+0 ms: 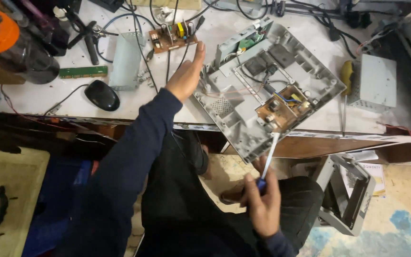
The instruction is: Disassembling an electronic device chassis by removing screws and cutting wires to access internal components.
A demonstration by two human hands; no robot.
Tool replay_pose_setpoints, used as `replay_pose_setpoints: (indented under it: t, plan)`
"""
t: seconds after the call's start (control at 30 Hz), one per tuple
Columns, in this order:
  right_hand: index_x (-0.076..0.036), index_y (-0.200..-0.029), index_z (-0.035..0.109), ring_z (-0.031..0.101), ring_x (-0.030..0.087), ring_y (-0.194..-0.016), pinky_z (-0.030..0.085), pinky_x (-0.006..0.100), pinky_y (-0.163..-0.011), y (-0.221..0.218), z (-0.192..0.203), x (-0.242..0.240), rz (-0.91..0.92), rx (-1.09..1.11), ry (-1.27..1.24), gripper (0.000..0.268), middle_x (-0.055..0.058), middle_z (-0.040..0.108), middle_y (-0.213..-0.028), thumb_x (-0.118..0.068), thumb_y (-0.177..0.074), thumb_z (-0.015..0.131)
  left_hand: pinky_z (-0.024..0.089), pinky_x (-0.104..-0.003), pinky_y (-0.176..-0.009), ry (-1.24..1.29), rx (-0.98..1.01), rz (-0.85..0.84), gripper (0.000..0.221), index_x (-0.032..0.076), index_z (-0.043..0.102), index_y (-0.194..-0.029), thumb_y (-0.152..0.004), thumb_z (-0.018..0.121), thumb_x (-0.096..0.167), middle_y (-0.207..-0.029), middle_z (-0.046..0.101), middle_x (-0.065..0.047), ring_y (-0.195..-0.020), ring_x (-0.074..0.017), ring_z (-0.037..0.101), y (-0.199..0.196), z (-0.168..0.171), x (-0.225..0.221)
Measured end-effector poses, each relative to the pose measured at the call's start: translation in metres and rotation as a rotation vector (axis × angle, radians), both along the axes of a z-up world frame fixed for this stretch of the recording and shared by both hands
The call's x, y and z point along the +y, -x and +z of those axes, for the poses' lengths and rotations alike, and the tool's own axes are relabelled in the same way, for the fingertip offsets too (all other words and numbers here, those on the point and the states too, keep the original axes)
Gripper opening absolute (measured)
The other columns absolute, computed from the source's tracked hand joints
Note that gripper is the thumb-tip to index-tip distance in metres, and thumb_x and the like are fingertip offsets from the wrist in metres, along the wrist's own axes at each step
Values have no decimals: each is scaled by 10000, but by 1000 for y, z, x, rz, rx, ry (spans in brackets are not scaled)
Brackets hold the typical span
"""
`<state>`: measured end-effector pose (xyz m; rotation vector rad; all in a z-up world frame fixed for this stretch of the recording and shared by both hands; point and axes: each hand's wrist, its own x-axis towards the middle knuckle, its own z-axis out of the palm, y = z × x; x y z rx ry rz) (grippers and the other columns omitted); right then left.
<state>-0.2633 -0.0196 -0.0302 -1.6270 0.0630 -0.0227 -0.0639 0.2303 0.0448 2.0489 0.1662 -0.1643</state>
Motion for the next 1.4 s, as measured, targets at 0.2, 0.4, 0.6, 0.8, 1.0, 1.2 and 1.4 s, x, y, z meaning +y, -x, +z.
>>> replay_pose_setpoints:
  t: [0.2, 0.4, 0.6, 0.8, 1.0, 1.2, 1.4]
  plan:
    - [-75, -1495, 489, 555, 140, -355, 537, 274, -362, -10, 0, 27, 56, 106, -131, 614, 9, 442, -575, -210, -923, 669, 23, -648, -1281, 95, 192, 179, 1339, 67, -81, -1616, -606, 229, 889, -1716, -128, -94, -1566, -400, -152, -36, -3, -8]
    - [-43, -1598, 287, 594, 228, -1149, 492, 340, -1041, -27, -18, 46, 211, -195, 134, 773, 190, 522, -1479, -265, -964, 667, 160, -625, -1261, -203, 134, 198, 1196, 10, 289, -1563, -732, 70, 840, -1695, 22, -160, -1574, -370, -19, -80, -18, -11]
    - [-20, -1606, 243, 542, 284, -1330, 392, 397, -1147, -36, -18, 45, 343, -268, 144, 739, 178, 573, -1403, -247, -1005, 608, 20, -698, -1276, -404, 68, 158, 1105, 70, 751, -1093, -760, -25, 784, -1695, 82, -149, -1563, -442, 16, -95, -24, -9]
    - [-55, -1145, 696, 535, 123, -639, 489, 322, -622, -31, -31, -31, -109, -183, 382, 305, 9, 620, -736, -279, -940, 681, 381, -565, -806, -759, -860, 273, 550, 24, 534, -942, -1063, 539, 560, -1095, 455, -221, -1010, -435, 414, -85, -38, -44]
    - [-55, -1101, 335, 612, 350, -771, 454, 499, -759, -94, 9, -123, -394, -8, 491, 245, 190, 660, -939, -179, -934, 464, 571, -464, -878, -688, -502, -340, 634, -27, 571, -1320, -1001, 634, 517, -1368, 501, -264, -1021, -322, 602, -87, -9, -102]
    - [44, -1316, 516, 549, 499, -1025, 443, 555, -892, -155, -7, -158, -289, -246, 825, 417, 283, 520, -1196, -34, -908, 552, 581, -553, -709, -682, -323, -387, 586, 14, 678, -1172, -899, 817, 514, -1074, 726, -208, -912, -420, 698, -152, -61, -123]
    - [44, -1398, 516, 581, 520, -1009, 491, 622, -808, -178, -25, -156, -278, -290, 929, 505, 280, 527, -1199, -35, -900, 552, 505, -495, -606, -704, -578, -317, 215, 59, 696, -989, -869, 744, 231, -857, 655, -166, -735, -348, 631, -140, -40, -109]
